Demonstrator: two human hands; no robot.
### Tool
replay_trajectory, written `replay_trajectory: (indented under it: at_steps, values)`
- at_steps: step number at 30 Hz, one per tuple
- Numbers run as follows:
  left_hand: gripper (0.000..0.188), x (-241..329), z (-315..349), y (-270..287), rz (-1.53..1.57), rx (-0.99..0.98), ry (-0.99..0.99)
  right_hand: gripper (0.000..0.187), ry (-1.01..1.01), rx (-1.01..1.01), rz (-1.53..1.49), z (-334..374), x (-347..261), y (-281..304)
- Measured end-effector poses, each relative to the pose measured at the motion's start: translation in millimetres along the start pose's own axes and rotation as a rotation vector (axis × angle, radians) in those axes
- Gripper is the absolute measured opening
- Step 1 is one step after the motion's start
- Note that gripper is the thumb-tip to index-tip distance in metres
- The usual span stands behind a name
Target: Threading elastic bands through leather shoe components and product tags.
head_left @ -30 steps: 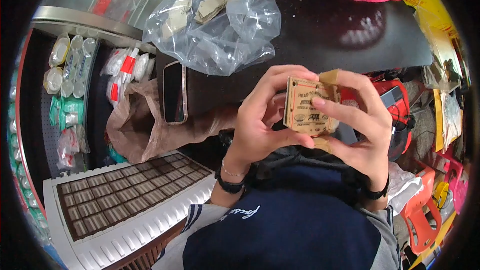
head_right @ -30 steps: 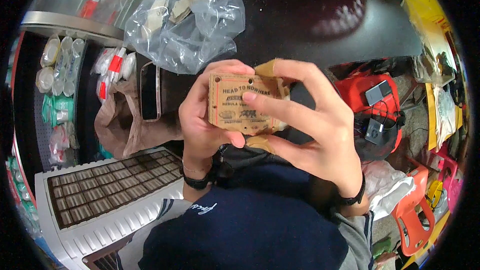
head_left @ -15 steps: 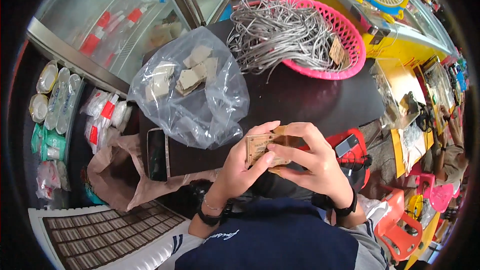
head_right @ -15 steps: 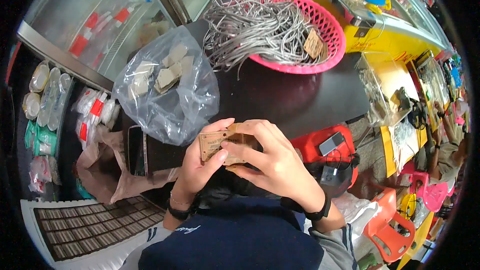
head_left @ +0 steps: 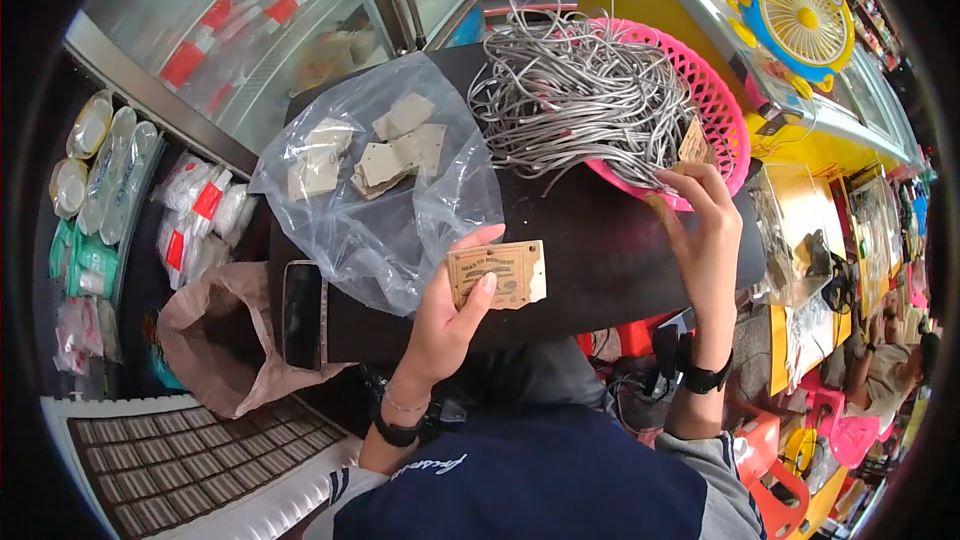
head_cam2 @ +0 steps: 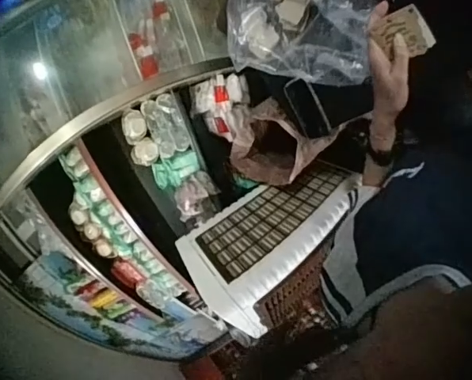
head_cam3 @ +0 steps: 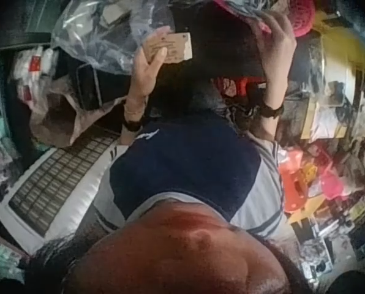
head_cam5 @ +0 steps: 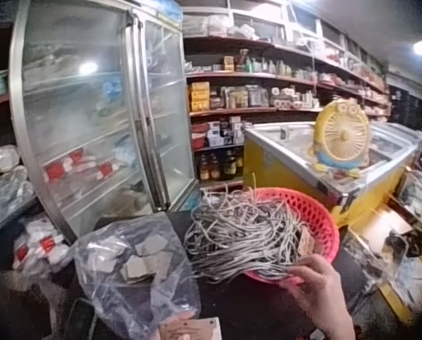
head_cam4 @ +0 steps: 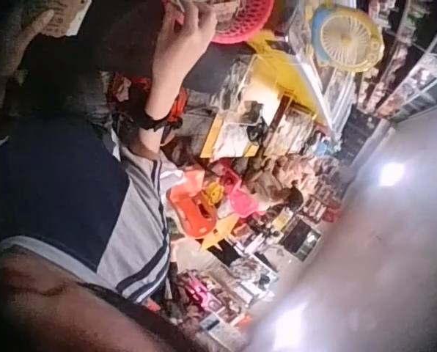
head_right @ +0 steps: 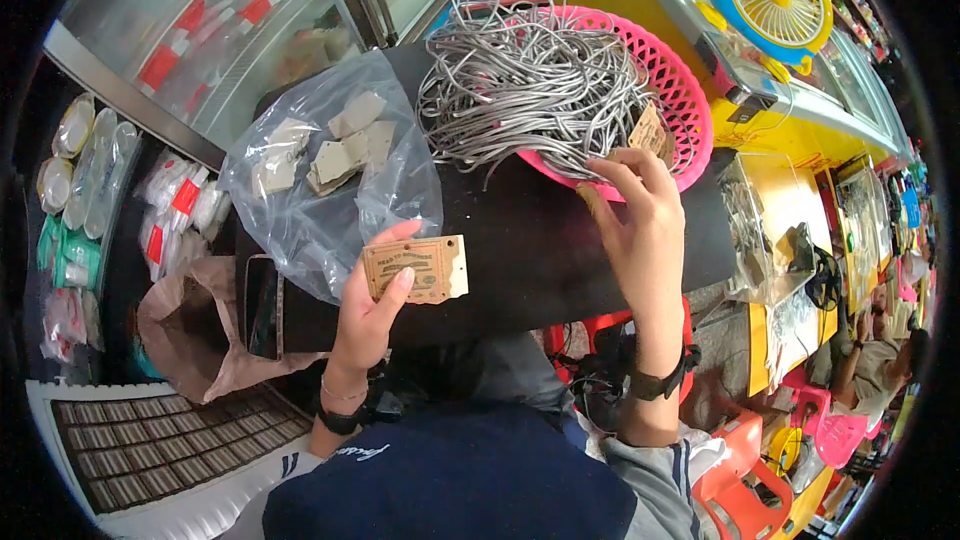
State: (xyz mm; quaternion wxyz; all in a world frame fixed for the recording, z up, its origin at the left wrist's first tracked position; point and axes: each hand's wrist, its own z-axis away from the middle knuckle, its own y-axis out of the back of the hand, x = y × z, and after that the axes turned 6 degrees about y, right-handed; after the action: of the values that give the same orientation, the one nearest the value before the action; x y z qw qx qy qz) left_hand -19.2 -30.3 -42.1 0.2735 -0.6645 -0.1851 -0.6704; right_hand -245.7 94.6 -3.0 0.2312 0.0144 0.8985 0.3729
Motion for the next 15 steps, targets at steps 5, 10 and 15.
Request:
replay_trajectory:
  at_steps: [5,10,15]
  values:
    - [0.039,6,8,3,0.0,-0.093,0.048,0.015,0.086,0.046,0.087,2,10,-6]
    - [0.042,8,14,9,0.102,-0.313,0.084,0.016,0.052,-0.108,-0.242,17,-28,18]
    - [0.05,10,17,0,0.387,-0.536,0.207,0.022,0.068,-0.536,-0.716,44,-57,26]
